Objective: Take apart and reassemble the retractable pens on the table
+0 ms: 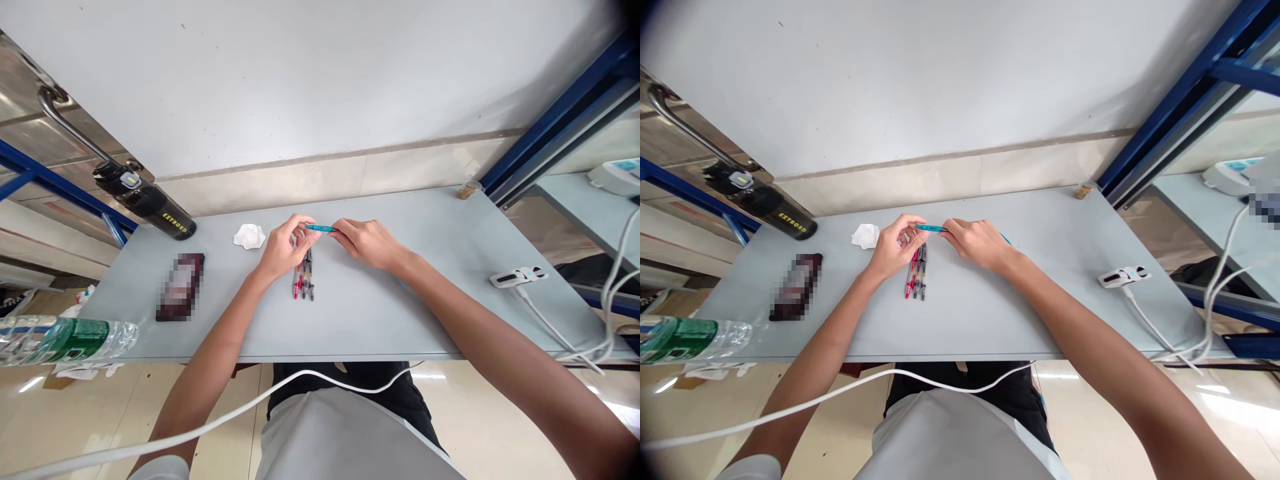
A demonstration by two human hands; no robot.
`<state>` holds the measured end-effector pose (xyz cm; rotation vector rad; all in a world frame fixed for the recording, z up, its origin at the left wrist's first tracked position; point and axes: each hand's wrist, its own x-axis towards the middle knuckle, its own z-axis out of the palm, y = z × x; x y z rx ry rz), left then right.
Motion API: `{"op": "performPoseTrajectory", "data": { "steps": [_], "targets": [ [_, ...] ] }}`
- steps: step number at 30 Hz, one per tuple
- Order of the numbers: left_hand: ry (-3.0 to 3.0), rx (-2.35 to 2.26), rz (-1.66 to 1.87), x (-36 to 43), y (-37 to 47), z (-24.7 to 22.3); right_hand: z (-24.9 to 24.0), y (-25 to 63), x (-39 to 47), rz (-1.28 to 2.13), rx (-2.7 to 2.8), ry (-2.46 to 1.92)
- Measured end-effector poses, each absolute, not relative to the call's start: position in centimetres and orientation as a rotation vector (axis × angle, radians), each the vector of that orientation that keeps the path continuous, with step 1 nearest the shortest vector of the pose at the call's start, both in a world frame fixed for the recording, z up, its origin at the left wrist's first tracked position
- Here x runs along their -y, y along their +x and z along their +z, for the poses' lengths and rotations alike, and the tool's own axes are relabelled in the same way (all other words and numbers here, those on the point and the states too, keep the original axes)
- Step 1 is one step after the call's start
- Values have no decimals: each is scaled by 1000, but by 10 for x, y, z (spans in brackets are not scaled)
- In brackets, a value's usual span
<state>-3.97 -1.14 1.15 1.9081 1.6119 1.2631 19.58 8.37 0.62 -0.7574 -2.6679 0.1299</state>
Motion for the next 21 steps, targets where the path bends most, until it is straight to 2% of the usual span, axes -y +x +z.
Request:
{"op": "performPoseTrajectory", "data": {
  "steps": [21],
  "targets": [
    [1990, -1666, 1179, 16, -44, 16, 6, 197, -83, 238, 2694, -643]
  ]
}}
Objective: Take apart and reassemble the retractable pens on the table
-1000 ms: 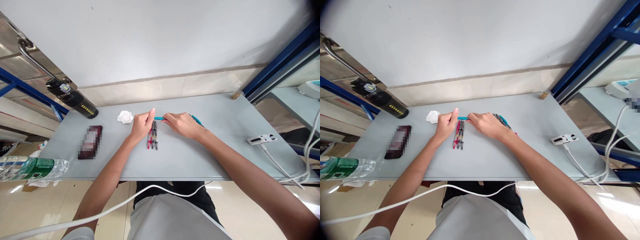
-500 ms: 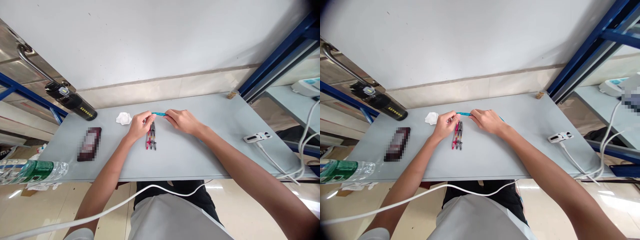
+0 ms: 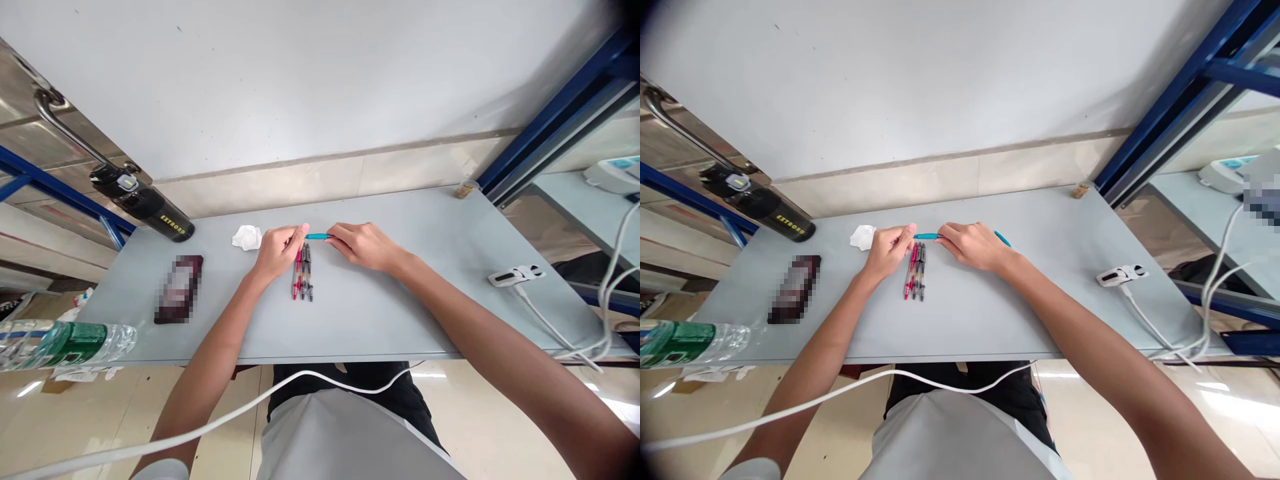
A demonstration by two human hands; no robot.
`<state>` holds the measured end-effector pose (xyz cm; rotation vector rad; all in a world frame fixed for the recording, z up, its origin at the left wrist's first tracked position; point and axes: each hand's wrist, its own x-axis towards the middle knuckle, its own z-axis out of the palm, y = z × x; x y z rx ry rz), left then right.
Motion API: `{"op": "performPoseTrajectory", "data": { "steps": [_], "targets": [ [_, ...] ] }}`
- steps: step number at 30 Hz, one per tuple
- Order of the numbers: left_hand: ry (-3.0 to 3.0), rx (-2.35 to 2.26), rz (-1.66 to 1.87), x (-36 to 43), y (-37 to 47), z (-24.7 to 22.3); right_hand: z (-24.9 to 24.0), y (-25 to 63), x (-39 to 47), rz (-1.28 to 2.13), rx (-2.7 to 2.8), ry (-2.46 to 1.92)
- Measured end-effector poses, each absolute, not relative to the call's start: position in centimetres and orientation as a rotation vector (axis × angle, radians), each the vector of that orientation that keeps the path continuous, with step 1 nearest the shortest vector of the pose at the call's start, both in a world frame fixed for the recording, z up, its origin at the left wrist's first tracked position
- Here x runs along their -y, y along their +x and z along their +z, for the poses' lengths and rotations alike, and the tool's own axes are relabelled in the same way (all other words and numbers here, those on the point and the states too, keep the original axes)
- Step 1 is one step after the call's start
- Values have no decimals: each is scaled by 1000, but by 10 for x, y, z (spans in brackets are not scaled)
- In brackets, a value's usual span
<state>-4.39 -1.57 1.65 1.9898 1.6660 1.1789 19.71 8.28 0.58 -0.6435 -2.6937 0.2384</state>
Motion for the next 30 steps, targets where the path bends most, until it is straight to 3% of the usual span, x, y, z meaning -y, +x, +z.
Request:
{"op": "performPoseTrajectory", "data": {
  "steps": [30],
  "targets": [
    [2008, -1592, 1273, 14, -42, 18, 7, 197, -81, 205, 2632, -557]
  ]
}}
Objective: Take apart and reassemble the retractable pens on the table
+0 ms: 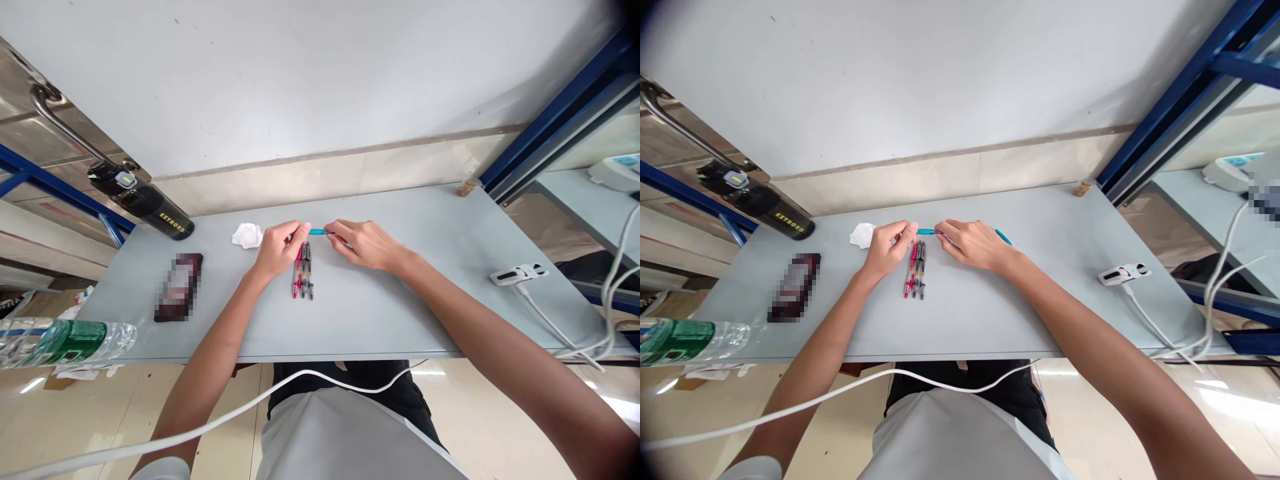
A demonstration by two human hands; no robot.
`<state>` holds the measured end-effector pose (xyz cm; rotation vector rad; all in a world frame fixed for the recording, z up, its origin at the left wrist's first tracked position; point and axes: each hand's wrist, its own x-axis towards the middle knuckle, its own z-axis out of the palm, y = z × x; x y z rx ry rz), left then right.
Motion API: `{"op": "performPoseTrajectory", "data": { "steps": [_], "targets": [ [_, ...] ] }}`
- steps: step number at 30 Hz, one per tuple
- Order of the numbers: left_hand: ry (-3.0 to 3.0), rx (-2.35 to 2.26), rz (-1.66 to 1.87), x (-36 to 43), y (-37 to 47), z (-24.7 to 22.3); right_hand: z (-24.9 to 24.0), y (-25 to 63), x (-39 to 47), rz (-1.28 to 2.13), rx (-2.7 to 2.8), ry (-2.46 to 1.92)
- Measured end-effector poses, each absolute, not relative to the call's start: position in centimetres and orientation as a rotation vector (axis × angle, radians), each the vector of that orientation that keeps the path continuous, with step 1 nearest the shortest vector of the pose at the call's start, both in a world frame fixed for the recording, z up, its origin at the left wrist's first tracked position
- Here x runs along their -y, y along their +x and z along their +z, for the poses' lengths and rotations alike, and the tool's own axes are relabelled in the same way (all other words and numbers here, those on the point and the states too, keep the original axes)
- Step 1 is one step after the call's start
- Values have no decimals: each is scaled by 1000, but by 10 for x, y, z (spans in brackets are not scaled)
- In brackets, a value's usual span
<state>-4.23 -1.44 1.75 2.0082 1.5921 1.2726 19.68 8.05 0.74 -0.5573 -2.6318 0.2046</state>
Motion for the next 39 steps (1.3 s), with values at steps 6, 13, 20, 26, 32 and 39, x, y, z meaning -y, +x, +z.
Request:
{"op": "performPoseTrajectory", "data": {
  "steps": [6, 13, 20, 26, 32, 39],
  "targets": [
    [1663, -1644, 1480, 12, -44, 20, 9, 199, -82, 159, 2601, -581],
    [1420, -1607, 1710, 3, -57, 15, 11, 202, -86, 127, 2541, -637],
    [1400, -1598, 1740, 2, -59, 13, 14, 202, -86, 117, 2549, -632],
    [1387, -1626, 1758, 2, -59, 14, 12, 202, -87, 114, 2542, -613],
    [1396, -1605, 1750, 2, -58, 13, 11, 202, -87, 110, 2559, -610],
    [1499, -1588, 1602, 5, -51, 16, 8, 202, -86, 79, 2573, -586]
  ]
}}
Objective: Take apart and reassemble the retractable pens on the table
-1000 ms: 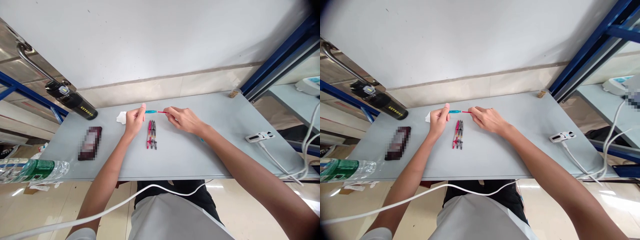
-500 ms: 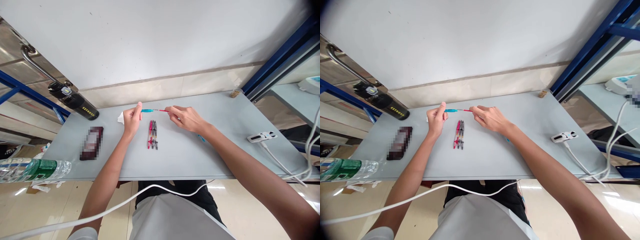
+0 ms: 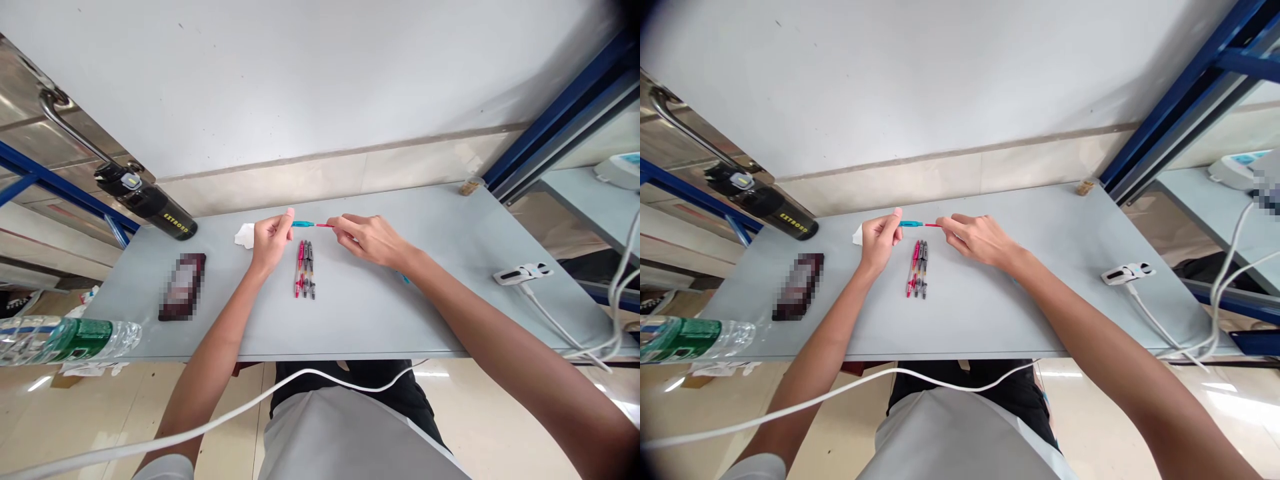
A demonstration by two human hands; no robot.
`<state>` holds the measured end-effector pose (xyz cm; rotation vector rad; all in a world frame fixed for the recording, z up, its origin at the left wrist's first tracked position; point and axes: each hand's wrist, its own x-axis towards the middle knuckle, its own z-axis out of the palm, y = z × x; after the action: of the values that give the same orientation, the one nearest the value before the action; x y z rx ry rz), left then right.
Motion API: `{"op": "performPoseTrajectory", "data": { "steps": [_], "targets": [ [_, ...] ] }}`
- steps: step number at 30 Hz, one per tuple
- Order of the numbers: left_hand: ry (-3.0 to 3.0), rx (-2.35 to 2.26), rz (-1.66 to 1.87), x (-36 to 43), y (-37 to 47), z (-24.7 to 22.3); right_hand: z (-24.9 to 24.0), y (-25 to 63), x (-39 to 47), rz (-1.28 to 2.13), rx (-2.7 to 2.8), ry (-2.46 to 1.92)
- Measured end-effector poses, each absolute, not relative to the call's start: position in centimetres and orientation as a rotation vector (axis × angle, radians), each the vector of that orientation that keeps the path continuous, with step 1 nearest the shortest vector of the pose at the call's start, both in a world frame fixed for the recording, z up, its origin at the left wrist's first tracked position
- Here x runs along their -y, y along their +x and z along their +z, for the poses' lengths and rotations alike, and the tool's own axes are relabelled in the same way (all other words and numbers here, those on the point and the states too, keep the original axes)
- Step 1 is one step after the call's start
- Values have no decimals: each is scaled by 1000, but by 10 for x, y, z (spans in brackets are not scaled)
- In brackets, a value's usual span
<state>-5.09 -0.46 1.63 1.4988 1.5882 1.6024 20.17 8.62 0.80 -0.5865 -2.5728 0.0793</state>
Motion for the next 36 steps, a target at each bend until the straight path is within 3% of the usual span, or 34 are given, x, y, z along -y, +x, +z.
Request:
{"op": "performPoseTrajectory", "data": {
  "steps": [13, 36],
  "targets": [
    [1682, -1450, 1349, 12, -40, 18, 7, 198, -80, 64, 2591, -575],
    [1624, -1418, 1391, 10, -37, 12, 5, 196, -81, 134, 2549, -560]
  ]
}}
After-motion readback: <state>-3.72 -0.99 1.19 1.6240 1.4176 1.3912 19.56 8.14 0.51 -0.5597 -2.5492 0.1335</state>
